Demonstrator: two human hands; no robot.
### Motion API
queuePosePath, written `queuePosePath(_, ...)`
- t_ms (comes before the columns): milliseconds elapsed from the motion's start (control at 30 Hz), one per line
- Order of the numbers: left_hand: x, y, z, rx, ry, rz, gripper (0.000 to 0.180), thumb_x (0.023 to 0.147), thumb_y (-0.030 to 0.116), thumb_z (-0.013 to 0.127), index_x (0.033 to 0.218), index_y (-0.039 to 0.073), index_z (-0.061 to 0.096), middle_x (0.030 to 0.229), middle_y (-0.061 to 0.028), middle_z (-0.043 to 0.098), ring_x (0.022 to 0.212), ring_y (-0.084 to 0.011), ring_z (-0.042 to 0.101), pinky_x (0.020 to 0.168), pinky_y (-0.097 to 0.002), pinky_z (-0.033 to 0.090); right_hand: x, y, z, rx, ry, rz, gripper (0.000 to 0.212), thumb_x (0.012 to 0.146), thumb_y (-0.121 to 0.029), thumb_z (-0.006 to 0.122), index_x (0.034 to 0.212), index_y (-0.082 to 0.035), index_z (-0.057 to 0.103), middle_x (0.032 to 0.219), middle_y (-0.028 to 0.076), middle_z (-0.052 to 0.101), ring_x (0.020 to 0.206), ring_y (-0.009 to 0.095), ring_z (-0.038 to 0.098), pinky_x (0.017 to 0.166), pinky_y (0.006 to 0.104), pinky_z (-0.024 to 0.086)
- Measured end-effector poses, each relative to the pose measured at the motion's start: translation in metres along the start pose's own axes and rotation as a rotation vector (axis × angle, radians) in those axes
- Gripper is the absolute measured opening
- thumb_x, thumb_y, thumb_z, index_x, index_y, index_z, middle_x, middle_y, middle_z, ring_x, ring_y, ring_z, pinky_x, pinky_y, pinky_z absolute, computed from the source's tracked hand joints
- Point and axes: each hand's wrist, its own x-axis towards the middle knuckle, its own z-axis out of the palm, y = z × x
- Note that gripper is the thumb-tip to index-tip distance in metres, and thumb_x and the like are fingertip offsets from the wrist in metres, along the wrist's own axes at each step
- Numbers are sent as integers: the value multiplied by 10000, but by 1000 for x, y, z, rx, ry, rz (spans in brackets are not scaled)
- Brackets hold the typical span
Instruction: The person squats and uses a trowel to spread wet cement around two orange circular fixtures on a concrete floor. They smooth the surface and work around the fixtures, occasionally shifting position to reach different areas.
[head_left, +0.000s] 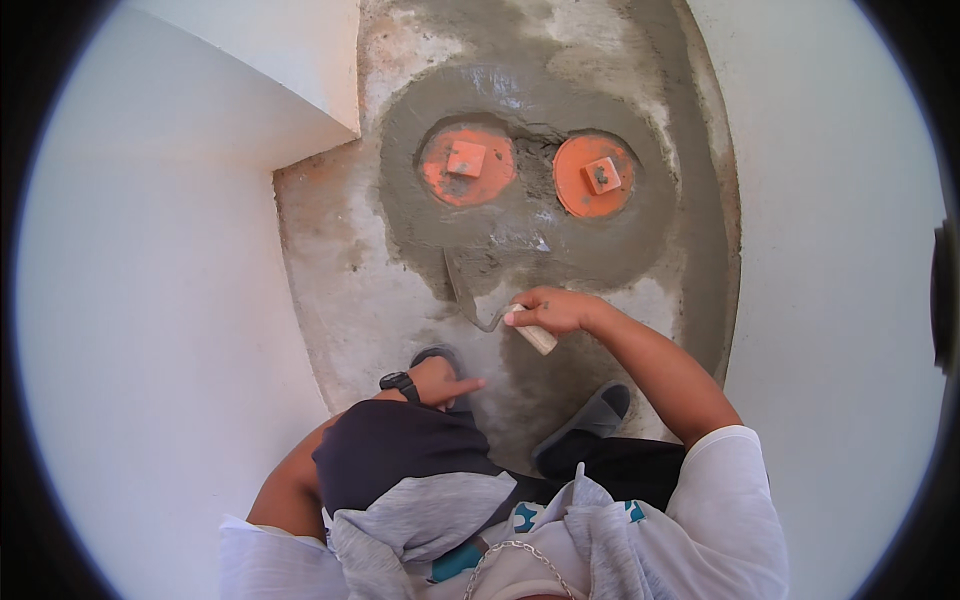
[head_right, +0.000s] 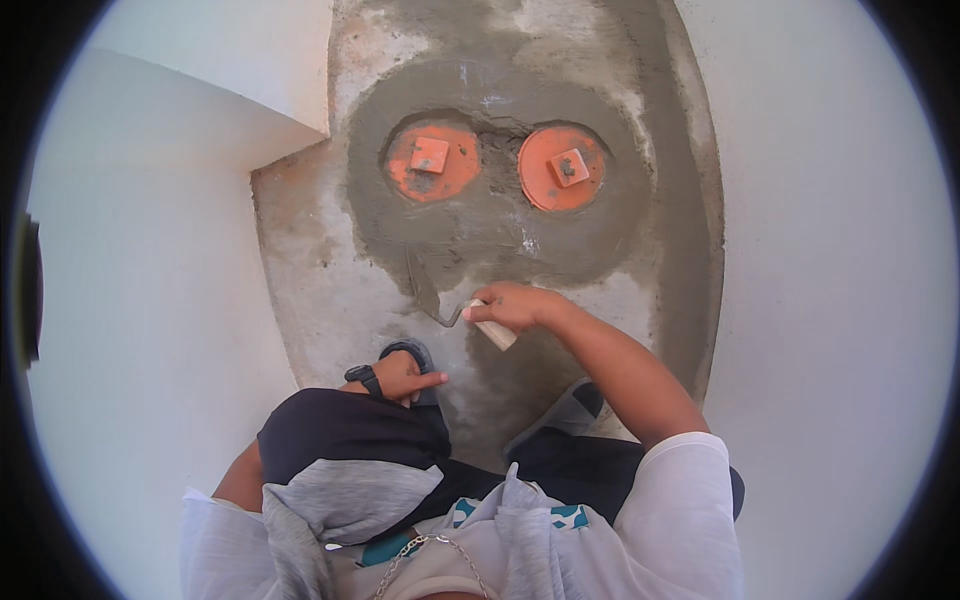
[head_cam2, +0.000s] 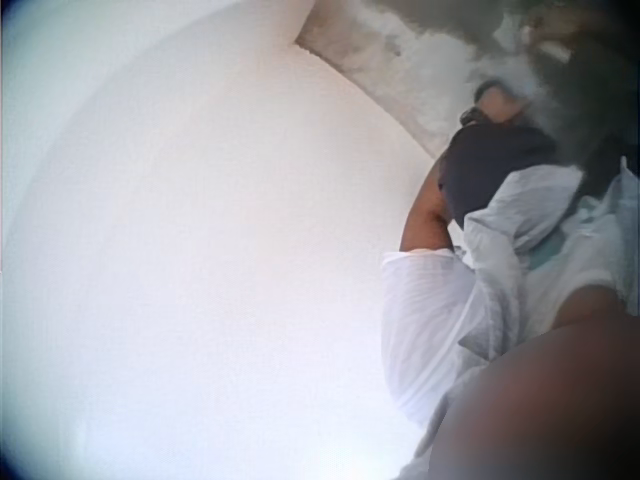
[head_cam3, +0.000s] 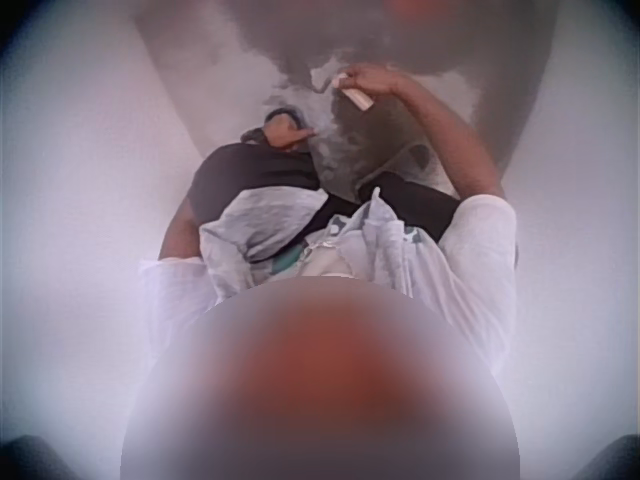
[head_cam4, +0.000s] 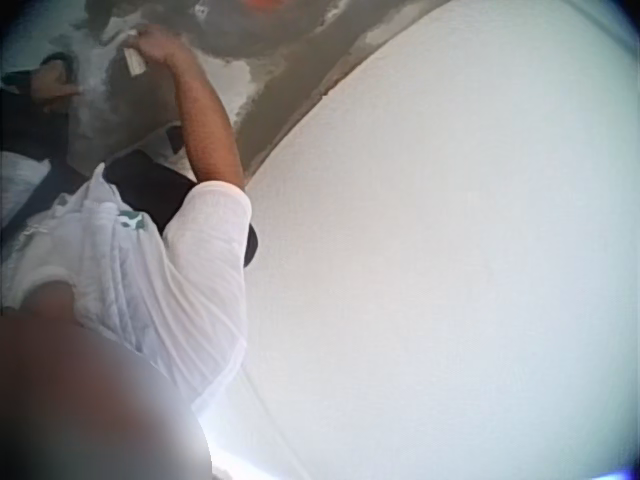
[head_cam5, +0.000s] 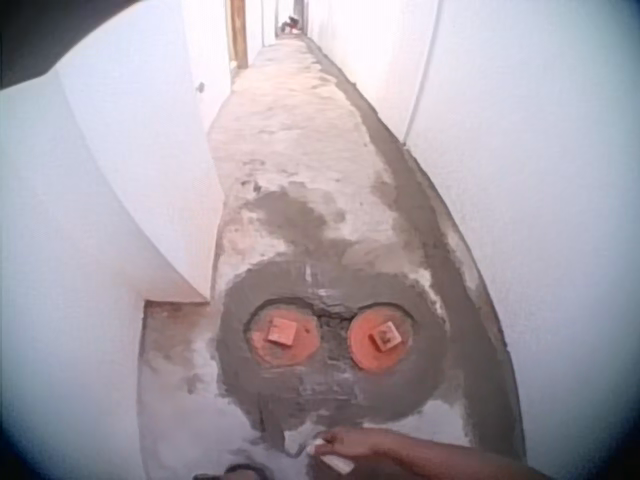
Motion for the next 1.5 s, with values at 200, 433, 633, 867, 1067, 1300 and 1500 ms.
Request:
queuePosePath(200,5,-7,4,-18,17,-38,775,880,707,625,573,-2,687,540,-95,653,501,-188,661,551,-287,527,-39,30,-32,40,80,86,499,990,-503,572,1143,-40,679,1001,121,696,934,238,659,817,389,502)
queuePosePath(433,7,-9,4,-49,19,-9,751,872,687,660,568,0,675,524,-93,642,476,-188,650,529,-292,521,-66,24,-38,95,-4,188,489,1008,-511,575,1165,-56,660,972,74,673,883,184,629,775,355,514)
queuePosePath(633,6,-8,4,-39,26,-31,772,862,708,653,563,-3,678,522,-95,643,488,-187,660,535,-286,526,-43,34,-22,22,33,79,549,1000,-556,543,1202,-57,656,1093,128,678,1033,257,622,930,400,475)
queuePosePath(867,9,-12,6,-44,24,-41,776,872,709,639,561,-1,681,512,-91,637,481,-189,651,538,-295,519,-90,49,-69,38,106,247,483,1006,-506,568,1175,-63,658,1026,94,673,969,213,621,878,370,485)
queuePosePath(1067,9,-13,6,-33,32,23,786,896,695,619,510,11,651,473,-76,600,441,-186,602,523,-324,494,-93,37,-60,-138,15,186,510,1003,-519,577,1137,-32,642,1017,119,675,988,242,622,874,385,488)
queuePosePath(1300,8,-13,7,-4,67,33,786,888,695,629,497,13,647,470,-76,594,446,-192,597,539,-340,494,-107,31,-79,-194,151,141,525,995,-503,580,1105,11,600,994,196,685,964,330,662,839,426,499)
queuePosePath(1500,11,-17,6,22,58,61,781,879,694,642,520,1,661,487,-86,599,466,-197,601,556,-348,497,-106,17,37,-172,703,208,543,977,-481,591,1011,57,532,798,298,652,819,494,659,740,532,506)
